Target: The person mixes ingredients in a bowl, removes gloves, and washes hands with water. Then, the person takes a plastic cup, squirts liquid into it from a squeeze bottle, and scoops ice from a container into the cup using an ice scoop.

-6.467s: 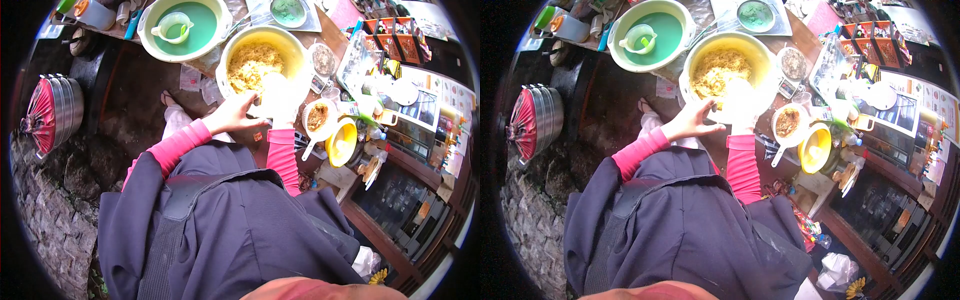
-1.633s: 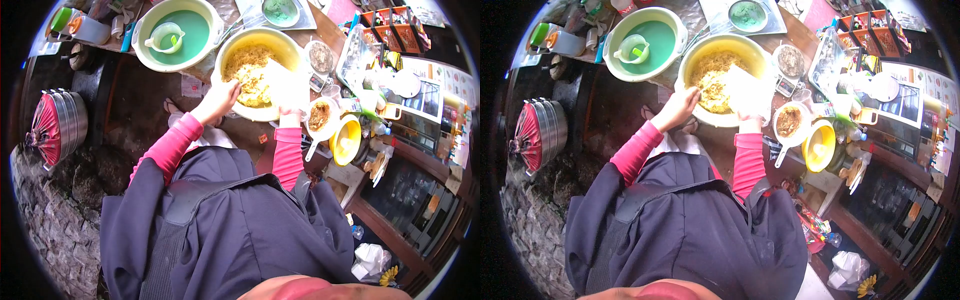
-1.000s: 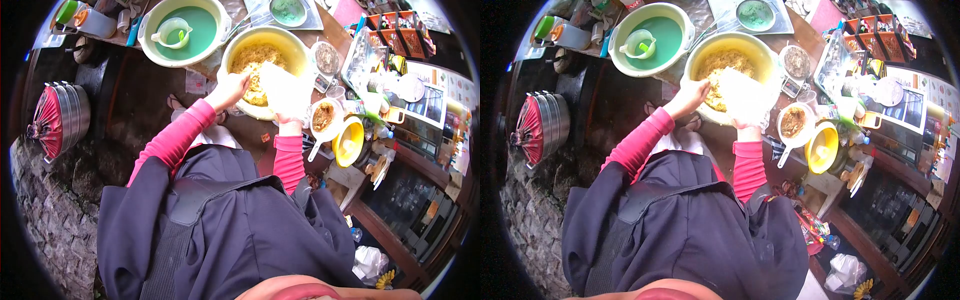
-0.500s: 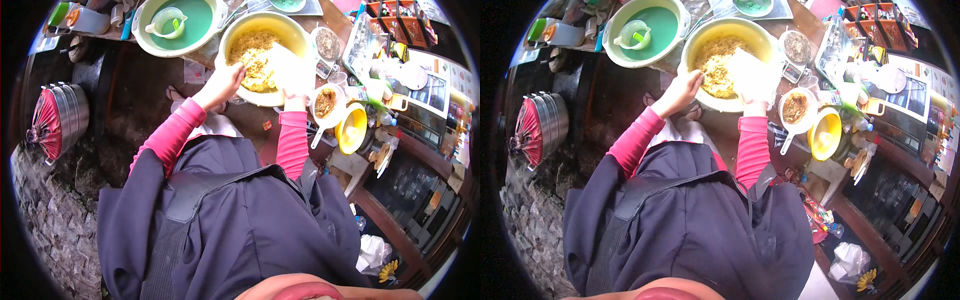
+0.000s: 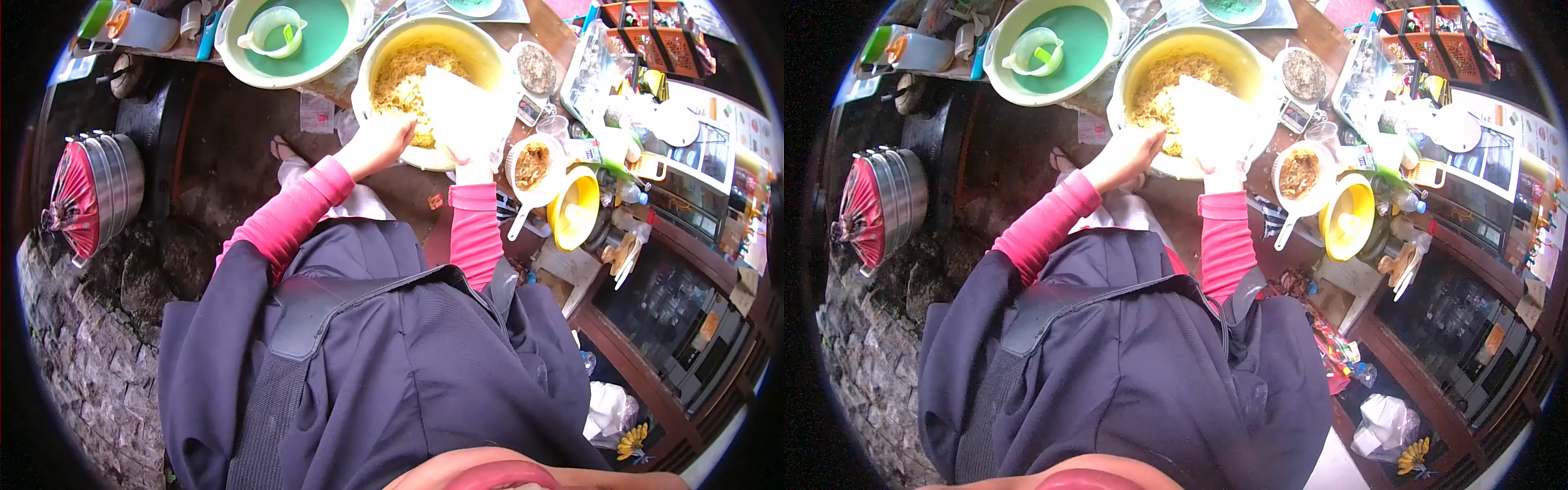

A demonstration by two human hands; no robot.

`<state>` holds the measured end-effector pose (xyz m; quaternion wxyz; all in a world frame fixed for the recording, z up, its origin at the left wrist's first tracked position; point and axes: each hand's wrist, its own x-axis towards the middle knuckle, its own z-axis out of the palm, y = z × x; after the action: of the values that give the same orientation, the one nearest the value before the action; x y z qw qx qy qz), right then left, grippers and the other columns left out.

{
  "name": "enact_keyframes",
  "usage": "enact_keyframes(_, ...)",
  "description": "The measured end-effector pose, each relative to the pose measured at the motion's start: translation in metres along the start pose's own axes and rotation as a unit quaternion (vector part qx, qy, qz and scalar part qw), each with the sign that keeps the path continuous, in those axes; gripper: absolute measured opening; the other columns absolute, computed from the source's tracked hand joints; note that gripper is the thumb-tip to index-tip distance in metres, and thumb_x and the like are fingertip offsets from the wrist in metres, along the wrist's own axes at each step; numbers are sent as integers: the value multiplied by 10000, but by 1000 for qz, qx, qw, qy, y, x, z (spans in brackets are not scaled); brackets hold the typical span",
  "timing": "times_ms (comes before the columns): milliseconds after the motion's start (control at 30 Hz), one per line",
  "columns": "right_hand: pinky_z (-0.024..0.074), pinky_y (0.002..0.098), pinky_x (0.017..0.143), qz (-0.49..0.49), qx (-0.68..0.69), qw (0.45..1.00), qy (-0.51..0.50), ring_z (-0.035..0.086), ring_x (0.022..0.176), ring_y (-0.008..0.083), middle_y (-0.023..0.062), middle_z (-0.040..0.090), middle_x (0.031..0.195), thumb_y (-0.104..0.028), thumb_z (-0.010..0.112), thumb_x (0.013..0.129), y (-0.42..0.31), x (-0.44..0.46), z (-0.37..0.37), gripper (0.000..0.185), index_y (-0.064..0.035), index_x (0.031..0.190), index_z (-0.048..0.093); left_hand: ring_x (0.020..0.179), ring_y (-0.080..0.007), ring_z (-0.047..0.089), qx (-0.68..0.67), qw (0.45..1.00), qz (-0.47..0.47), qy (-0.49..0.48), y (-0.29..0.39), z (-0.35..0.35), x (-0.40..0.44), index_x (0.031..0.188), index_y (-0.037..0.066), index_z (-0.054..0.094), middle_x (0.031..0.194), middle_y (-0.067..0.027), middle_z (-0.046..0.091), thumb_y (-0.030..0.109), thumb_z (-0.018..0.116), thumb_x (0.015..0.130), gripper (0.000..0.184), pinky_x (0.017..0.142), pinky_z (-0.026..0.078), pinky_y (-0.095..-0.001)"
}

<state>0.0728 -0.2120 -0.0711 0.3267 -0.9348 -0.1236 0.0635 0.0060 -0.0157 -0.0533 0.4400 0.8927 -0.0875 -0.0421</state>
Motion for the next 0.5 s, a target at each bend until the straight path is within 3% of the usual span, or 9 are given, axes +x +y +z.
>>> enact_keyframes(100,430,333,923,7,14,1000,0,541,1057,221,116,568,1170,-190,449,954,3,-6,-2,299,-13,1179,534,715,-396,600,1,1000,-9,-1,-6,-1,3,881,-14,553,743,-235,596,165,483,908,193,638,468,-458)
enact_keyframes(267,430,335,923,18,57,998,5,542,1055,222,115,570,1168,-190,449,953,7,-5,-3,298,-13,1176,538,690,-389,594,37,995,0,93,-25,-6,9,825,-4,556,695,-228,586,170,508,881,189,650,467,-460)
enact_keyframes(333,430,336,923,23,103,994,6,542,1055,223,115,570,1167,-190,449,953,8,-10,-6,297,-13,1174,539,719,-393,594,72,993,-35,86,-29,-14,10,832,6,559,712,-234,585,177,512,882,184,672,470,-463)
enact_keyframes(500,430,338,923,8,192,980,-43,544,1054,224,114,573,1164,-191,449,953,5,-17,-11,296,-14,1171,543,761,-395,594,0,997,-41,63,-18,-48,13,874,10,554,799,-226,602,164,488,908,171,654,464,-455)
